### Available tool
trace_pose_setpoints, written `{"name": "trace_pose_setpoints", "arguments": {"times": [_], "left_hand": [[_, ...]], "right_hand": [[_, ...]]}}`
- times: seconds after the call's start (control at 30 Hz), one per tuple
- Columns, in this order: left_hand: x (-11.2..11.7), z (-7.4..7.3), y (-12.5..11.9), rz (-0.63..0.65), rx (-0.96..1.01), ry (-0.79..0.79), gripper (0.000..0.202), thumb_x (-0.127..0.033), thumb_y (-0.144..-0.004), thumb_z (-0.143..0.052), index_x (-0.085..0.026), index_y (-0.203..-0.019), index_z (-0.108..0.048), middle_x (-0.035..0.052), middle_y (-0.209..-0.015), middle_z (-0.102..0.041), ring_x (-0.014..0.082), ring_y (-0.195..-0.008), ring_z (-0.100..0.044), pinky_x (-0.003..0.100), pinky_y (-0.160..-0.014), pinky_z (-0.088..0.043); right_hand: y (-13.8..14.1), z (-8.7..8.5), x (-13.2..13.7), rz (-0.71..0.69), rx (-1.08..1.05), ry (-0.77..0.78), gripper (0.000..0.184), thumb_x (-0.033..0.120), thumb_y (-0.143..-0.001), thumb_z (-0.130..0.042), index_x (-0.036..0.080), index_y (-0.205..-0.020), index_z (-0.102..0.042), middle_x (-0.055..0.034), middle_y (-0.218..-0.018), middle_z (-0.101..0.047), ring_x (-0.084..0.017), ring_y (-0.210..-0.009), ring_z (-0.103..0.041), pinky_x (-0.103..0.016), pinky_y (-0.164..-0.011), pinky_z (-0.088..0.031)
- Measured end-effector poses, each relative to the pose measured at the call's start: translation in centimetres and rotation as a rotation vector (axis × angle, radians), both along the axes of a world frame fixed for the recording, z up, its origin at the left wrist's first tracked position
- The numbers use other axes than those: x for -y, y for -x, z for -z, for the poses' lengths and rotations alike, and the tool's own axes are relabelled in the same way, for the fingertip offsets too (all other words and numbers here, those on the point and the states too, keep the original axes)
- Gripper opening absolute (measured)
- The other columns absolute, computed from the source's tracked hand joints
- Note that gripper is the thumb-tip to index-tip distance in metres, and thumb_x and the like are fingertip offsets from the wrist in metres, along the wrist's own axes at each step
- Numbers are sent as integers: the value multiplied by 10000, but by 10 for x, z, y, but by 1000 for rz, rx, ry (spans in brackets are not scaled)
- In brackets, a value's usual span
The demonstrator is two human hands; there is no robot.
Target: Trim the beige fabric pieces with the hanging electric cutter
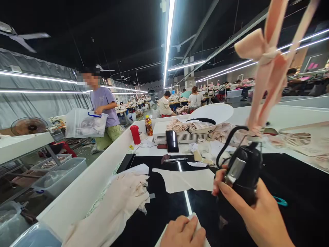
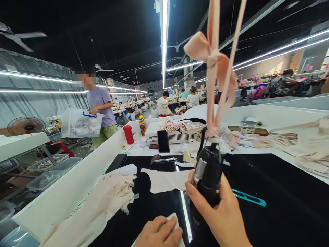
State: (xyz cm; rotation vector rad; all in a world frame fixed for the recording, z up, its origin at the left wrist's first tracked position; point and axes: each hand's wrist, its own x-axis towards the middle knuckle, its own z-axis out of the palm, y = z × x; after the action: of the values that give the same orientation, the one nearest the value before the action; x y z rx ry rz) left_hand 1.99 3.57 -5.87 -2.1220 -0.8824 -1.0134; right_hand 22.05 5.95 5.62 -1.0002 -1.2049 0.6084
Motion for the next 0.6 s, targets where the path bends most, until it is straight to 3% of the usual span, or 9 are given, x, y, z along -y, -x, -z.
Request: {"name": "trace_pose_setpoints", "arguments": {"times": [0.07, 0.17, 0.3, 0.4, 0.6], "left_hand": [[1, -14, 13, 31, -55, 39, 433, -574, -1059, -494, -210, -1008, -723, 23, -1035, -812, 176, -740, -719, 296, -477, -505], [11, -38, 34, -29, -210, 264, 348, -460, -1059, -564, -205, -1260, -688, 49, -1268, -764, 196, -1022, -736, 292, -753, -611], [21, -61, 48, -22, -314, 235, 385, -335, -1130, -393, -166, -1356, -655, 71, -1406, -698, 201, -1184, -708, 308, -937, -610], [28, -64, 40, 60, -305, 168, 380, -319, -1144, -366, -183, -1273, -697, 27, -1323, -744, 176, -1174, -718, 280, -940, -602], [40, -49, 1, 265, -132, 124, 398, -276, -1156, -360, -189, -1057, -736, -20, -988, -793, 129, -903, -762, 242, -818, -584]], "right_hand": [[-7, 3, 8, -21, -50, -3, 411, 551, -806, -848, 280, -1056, -667, -13, -828, -742, -214, -618, -710, -309, -608, -625], [-11, 3, 24, -60, -124, -35, 375, 476, -844, -853, 277, -1088, -649, -9, -826, -712, -203, -606, -685, -320, -581, -615], [-11, -4, 40, -144, -174, -92, 331, 424, -903, -821, 290, -1123, -613, 2, -862, -680, -180, -613, -646, -321, -569, -590], [-10, -6, 45, -182, -178, -89, 312, 419, -931, -799, 291, -1135, -601, 4, -882, -666, -168, -626, -627, -310, -571, -567], [-4, -6, 48, -205, -215, -90, 328, 411, -920, -811, 306, -1140, -591, 29, -867, -667, -140, -617, -617, -277, -587, -548]]}}
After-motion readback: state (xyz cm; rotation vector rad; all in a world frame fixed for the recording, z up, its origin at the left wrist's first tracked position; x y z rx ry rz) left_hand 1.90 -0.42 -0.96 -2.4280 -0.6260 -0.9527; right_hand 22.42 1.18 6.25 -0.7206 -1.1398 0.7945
